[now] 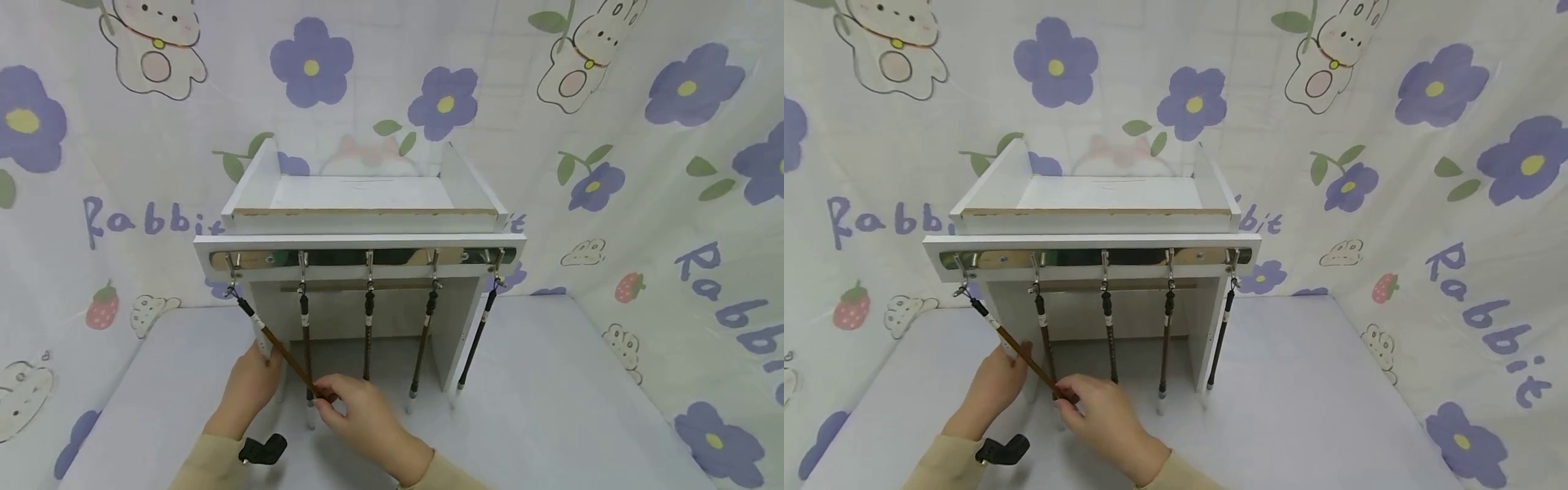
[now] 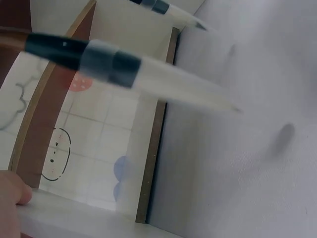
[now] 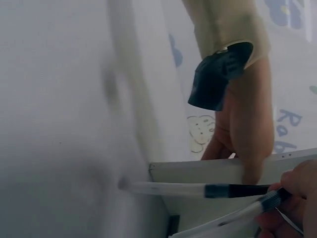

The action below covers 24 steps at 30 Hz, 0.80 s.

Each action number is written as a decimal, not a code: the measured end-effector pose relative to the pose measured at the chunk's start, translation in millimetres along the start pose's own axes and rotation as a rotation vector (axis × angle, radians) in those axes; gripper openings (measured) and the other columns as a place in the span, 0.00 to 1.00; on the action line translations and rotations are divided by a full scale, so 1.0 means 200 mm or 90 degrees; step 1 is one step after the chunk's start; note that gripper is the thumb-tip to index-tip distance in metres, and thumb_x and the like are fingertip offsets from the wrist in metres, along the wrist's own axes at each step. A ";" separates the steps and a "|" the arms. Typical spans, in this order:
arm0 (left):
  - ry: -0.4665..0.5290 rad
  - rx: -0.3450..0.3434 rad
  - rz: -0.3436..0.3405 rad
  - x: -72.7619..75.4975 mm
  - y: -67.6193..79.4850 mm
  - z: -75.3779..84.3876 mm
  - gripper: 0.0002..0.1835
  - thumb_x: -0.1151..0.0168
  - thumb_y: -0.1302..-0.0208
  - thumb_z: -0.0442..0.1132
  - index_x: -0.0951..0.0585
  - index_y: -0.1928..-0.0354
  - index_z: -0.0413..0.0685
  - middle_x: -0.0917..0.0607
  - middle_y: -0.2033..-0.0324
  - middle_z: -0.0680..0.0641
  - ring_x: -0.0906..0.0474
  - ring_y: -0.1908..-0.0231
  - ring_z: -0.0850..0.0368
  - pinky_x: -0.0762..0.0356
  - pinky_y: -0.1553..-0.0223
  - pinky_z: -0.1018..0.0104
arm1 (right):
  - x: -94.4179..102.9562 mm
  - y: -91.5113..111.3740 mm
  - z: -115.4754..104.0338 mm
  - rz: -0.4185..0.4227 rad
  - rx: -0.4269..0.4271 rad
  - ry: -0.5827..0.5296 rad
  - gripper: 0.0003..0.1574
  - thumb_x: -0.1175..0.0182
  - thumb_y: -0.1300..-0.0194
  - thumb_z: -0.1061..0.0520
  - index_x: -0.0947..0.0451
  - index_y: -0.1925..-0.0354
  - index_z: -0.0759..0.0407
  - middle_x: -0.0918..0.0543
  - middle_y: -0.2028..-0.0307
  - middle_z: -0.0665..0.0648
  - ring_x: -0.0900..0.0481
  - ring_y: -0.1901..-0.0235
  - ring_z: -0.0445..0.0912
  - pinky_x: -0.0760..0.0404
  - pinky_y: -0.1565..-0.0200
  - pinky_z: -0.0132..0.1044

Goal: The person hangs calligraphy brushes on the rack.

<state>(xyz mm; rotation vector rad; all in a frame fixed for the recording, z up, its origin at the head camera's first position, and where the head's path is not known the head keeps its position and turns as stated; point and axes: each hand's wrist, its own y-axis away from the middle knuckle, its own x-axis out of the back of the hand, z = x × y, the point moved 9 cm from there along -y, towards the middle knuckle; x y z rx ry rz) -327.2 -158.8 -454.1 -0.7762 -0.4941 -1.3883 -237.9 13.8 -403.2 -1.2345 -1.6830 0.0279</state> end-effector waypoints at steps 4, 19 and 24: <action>-0.005 -0.001 0.004 0.01 0.00 0.00 0.17 0.55 0.24 0.44 0.28 0.49 0.36 0.18 0.61 0.30 0.24 0.76 0.48 0.30 0.81 0.59 | -0.05 0.01 0.03 0.012 -0.005 0.010 0.10 0.37 0.34 0.57 0.20 0.54 0.57 0.16 0.64 0.46 0.20 0.63 0.33 0.24 0.58 0.25; 0.000 0.012 -0.034 0.00 0.02 -0.03 0.25 0.60 0.23 0.51 0.33 0.39 0.37 0.21 0.52 0.27 0.20 0.66 0.40 0.24 0.75 0.55 | -0.10 0.12 0.14 -0.028 -0.080 -0.022 0.10 0.40 0.31 0.55 0.21 0.53 0.54 0.16 0.62 0.45 0.20 0.61 0.34 0.21 0.59 0.28; 0.008 0.018 -0.109 -0.03 0.17 -0.04 0.33 0.64 0.22 0.53 0.45 0.28 0.36 0.32 0.37 0.28 0.27 0.44 0.32 0.25 0.52 0.41 | -0.05 0.20 0.19 -0.047 -0.138 -0.038 0.10 0.42 0.29 0.53 0.20 0.53 0.53 0.17 0.60 0.44 0.21 0.61 0.33 0.21 0.59 0.30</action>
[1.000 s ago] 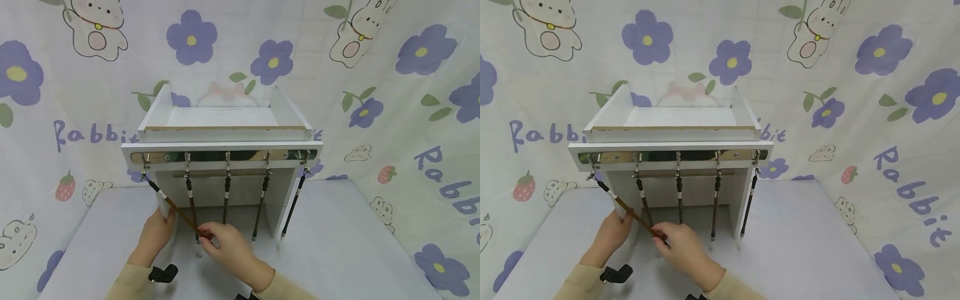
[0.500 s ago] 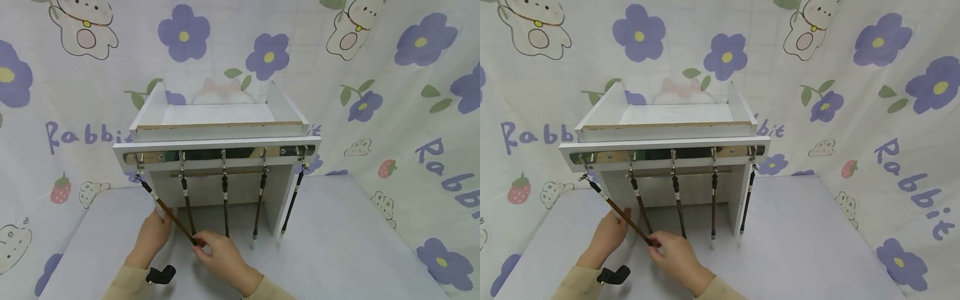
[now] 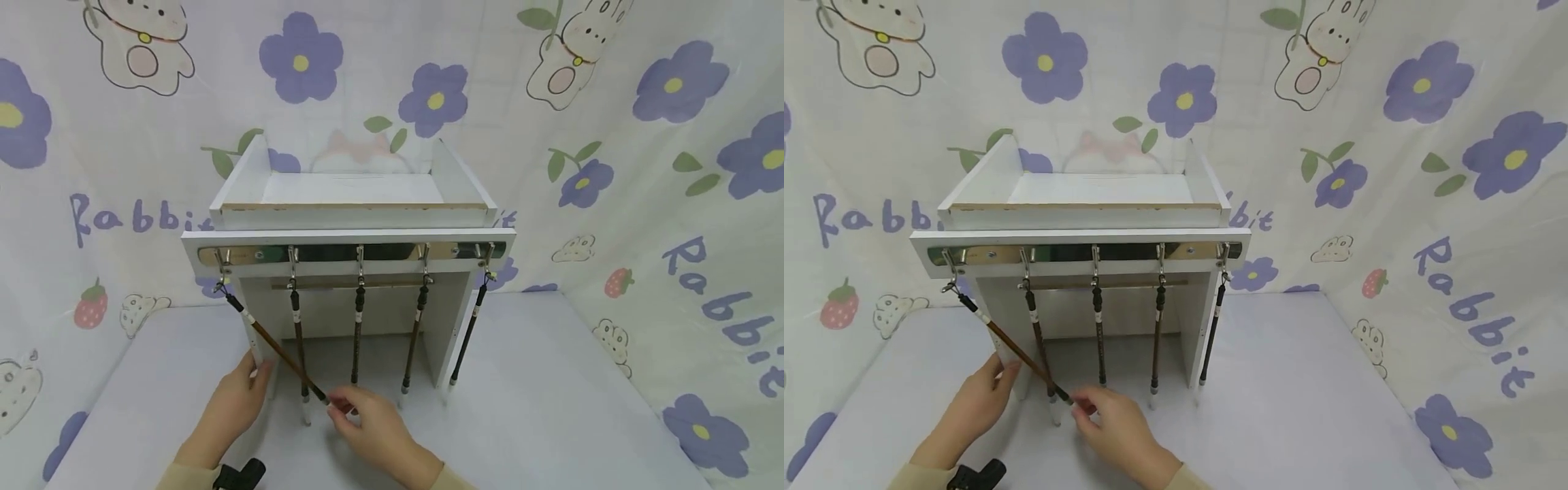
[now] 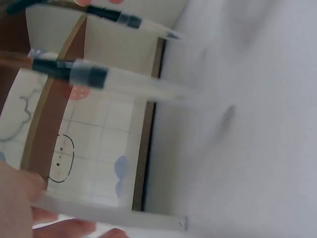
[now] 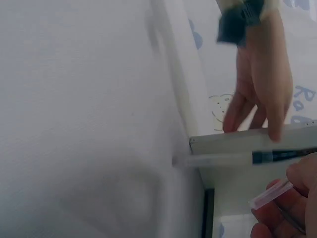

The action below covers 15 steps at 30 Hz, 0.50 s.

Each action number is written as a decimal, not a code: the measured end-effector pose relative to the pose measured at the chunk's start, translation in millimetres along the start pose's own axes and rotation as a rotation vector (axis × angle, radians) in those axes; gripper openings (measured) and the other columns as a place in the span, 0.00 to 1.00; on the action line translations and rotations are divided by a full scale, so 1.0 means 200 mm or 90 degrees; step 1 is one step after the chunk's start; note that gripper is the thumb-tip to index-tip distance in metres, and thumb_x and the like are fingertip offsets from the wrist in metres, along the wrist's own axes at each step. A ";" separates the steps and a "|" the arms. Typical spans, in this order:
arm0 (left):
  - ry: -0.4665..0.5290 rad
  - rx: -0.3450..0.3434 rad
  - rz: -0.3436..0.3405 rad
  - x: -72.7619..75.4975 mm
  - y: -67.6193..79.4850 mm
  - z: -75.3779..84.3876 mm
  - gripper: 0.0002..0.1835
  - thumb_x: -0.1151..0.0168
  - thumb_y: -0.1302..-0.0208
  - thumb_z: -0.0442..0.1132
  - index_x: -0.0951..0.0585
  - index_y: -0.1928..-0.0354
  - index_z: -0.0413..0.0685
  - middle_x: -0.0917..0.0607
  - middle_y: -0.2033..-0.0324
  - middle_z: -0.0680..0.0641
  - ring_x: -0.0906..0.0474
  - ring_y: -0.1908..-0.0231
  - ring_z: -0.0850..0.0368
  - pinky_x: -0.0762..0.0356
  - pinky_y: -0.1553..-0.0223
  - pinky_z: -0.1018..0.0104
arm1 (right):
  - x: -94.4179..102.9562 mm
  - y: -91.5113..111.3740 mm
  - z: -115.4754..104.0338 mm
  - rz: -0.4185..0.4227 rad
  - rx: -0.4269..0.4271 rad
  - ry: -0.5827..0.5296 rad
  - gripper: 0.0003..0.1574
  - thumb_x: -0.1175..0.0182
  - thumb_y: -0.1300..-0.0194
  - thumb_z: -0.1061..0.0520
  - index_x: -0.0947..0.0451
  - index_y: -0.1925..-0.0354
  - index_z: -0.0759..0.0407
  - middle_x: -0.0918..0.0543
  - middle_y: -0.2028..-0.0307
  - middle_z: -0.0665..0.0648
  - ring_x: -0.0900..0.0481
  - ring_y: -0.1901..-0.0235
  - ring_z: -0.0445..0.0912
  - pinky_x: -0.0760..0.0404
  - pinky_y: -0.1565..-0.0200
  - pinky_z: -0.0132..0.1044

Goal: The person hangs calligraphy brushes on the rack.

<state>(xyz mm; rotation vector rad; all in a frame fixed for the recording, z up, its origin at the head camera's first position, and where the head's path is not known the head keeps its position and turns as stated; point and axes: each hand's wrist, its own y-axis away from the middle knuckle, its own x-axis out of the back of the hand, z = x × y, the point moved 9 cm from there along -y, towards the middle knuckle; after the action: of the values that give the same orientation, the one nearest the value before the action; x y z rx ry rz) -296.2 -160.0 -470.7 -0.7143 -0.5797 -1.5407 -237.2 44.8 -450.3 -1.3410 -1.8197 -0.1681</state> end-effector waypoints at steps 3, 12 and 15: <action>-0.046 0.010 -0.041 -0.05 0.12 -0.01 0.30 0.60 0.22 0.45 0.46 0.29 0.31 0.31 0.37 0.29 0.27 0.44 0.34 0.27 0.49 0.41 | 0.04 0.07 0.04 0.001 -0.006 0.009 0.10 0.42 0.30 0.53 0.20 0.53 0.52 0.17 0.59 0.43 0.21 0.61 0.32 0.21 0.59 0.31; -0.147 0.070 -0.247 -0.26 0.32 0.05 0.34 0.41 0.33 0.53 0.31 0.35 0.35 0.19 0.48 0.34 0.23 0.49 0.35 0.29 0.49 0.39 | 0.29 0.23 0.14 0.149 -0.014 0.171 0.15 0.35 0.37 0.46 0.19 0.55 0.52 0.16 0.62 0.44 0.20 0.59 0.39 0.21 0.57 0.40; -0.119 0.012 -0.207 -0.25 0.32 0.14 0.33 0.42 0.33 0.54 0.30 0.35 0.38 0.20 0.46 0.37 0.23 0.47 0.38 0.29 0.47 0.41 | 0.35 0.26 0.17 0.188 -0.031 0.243 0.23 0.36 0.38 0.39 0.20 0.55 0.54 0.16 0.62 0.47 0.21 0.57 0.43 0.22 0.57 0.42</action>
<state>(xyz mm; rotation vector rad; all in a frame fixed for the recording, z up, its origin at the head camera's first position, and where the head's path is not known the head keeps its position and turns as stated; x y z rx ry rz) -228.5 -112.8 -491.5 -0.7822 -0.8834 -1.7748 -216.5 136.0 -441.8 -1.4796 -1.2955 -0.2898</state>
